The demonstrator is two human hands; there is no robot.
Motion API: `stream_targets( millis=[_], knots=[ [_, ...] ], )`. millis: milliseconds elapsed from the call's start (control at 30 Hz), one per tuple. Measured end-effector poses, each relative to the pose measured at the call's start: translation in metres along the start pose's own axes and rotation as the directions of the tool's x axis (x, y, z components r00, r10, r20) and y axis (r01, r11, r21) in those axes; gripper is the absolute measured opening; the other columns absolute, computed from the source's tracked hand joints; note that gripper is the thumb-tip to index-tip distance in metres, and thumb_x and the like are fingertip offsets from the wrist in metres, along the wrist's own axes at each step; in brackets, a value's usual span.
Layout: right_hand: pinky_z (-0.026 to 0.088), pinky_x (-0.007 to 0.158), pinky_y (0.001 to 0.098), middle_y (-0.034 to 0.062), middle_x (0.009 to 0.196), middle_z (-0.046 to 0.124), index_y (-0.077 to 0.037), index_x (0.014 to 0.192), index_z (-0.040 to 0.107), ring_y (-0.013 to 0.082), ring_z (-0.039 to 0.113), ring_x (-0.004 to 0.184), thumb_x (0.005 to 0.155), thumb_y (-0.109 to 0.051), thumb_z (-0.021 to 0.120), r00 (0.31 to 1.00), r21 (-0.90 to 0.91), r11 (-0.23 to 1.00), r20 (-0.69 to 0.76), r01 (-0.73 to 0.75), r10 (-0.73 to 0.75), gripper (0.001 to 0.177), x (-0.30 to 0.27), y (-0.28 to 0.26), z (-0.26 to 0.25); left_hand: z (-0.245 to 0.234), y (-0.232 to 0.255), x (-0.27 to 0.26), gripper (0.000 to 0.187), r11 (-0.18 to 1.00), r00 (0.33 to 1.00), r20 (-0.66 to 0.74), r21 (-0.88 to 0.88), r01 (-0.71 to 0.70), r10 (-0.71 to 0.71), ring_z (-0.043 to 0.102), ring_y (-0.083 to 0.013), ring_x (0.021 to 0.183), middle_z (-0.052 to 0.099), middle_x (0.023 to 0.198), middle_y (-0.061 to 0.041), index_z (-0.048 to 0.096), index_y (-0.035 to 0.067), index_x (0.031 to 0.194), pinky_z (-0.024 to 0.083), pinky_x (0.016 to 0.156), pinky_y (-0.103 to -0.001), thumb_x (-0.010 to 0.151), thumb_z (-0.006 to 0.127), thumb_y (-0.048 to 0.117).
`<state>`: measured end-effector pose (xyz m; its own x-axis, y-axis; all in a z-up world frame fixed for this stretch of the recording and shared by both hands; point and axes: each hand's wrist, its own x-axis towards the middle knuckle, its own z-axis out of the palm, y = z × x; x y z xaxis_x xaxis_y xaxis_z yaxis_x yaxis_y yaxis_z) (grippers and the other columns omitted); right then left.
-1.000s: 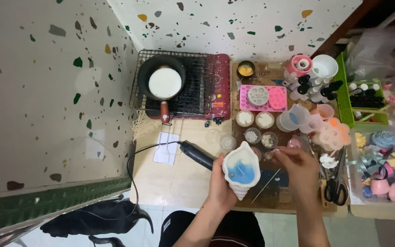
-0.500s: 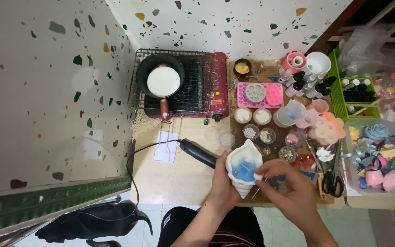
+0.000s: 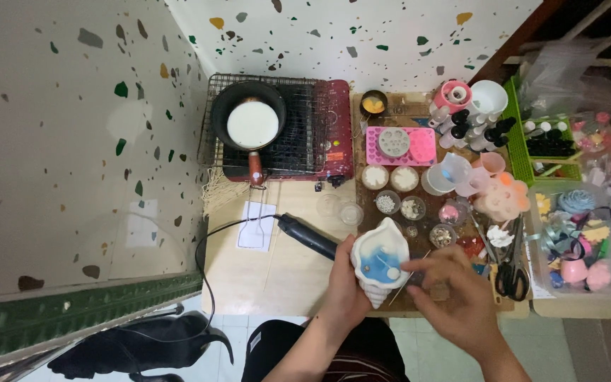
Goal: Decorating a shell-shaped candle by adding wax ornaments and beads using a heat gun and a stick.
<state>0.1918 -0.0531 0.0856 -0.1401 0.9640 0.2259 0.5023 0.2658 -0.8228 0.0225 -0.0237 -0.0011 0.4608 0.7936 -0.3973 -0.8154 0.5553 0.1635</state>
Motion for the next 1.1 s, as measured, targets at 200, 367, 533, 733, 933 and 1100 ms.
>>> stream_targets(
  millis=[200,367,533,733,933,1100],
  knots=[
    [0.048,0.079,0.0339,0.0011,0.119,0.075,-0.010,0.074,0.056,0.0253,0.057,0.092,0.062,-0.005,0.074,0.963,-0.285,0.923,-0.007,0.258,-0.271,0.022,-0.016,-0.003,0.000,0.000,0.000,0.002,0.051,1.000,0.999,-0.046,-0.020,0.024,-0.025,0.069,-0.0209,0.110,0.072,0.119,-0.007,0.062,0.008,0.131,0.054,0.099,-0.038,0.107,0.036,0.045],
    [0.043,0.077,0.0398,0.0002,0.119,0.074,-0.010,0.072,0.056,0.0256,0.058,0.088,0.058,-0.006,0.072,0.923,-0.379,0.847,0.057,0.372,-0.380,0.022,-0.014,-0.008,0.000,-0.001,-0.002,0.000,0.050,1.000,0.998,-0.055,-0.011,0.015,-0.016,0.069,-0.0205,0.109,0.071,0.119,-0.007,0.061,0.009,0.131,0.054,0.098,-0.038,0.108,0.037,0.045],
    [0.042,0.074,0.0399,0.0011,0.120,0.075,-0.010,0.071,0.057,0.0233,0.059,0.084,0.059,-0.006,0.071,0.920,-0.430,0.817,0.101,0.383,-0.378,0.019,-0.017,-0.007,0.001,-0.005,-0.005,0.000,0.046,1.000,0.997,-0.077,-0.002,-0.030,0.029,0.068,-0.0208,0.110,0.071,0.119,-0.008,0.060,0.009,0.131,0.054,0.098,-0.038,0.110,0.037,0.042],
    [0.045,0.077,0.0407,-0.0002,0.120,0.074,-0.010,0.075,0.057,0.0258,0.060,0.087,0.060,-0.006,0.070,0.903,-0.410,0.809,0.112,0.421,-0.414,0.021,-0.012,0.005,0.000,-0.004,0.000,0.002,0.050,1.000,0.996,-0.088,0.027,-0.007,0.009,0.069,-0.0220,0.110,0.070,0.121,-0.009,0.060,0.009,0.131,0.055,0.097,-0.038,0.108,0.034,0.044],
    [0.053,0.091,0.0326,0.0036,0.123,0.067,-0.003,0.107,0.067,0.0203,0.065,0.107,0.091,-0.008,0.070,0.919,0.160,0.977,-0.344,-0.144,0.192,0.017,0.000,0.155,0.021,-0.013,0.019,0.007,0.062,0.997,0.998,-0.051,0.058,-0.045,0.048,0.068,-0.0230,0.108,0.069,0.124,-0.012,0.059,0.002,0.135,0.055,0.094,-0.037,0.110,0.029,0.051],
    [0.057,0.082,0.0447,0.0187,0.108,0.072,-0.005,0.114,0.076,0.0350,0.071,0.096,0.081,-0.011,0.074,0.962,-0.383,0.884,-0.052,-0.267,0.268,0.034,-0.015,0.311,0.108,0.008,0.034,-0.002,0.071,0.984,0.992,-0.040,0.136,-0.115,0.122,0.063,-0.0251,0.126,0.067,0.135,-0.015,0.053,0.000,0.144,0.050,0.106,-0.036,0.104,0.020,0.047]
  ],
)
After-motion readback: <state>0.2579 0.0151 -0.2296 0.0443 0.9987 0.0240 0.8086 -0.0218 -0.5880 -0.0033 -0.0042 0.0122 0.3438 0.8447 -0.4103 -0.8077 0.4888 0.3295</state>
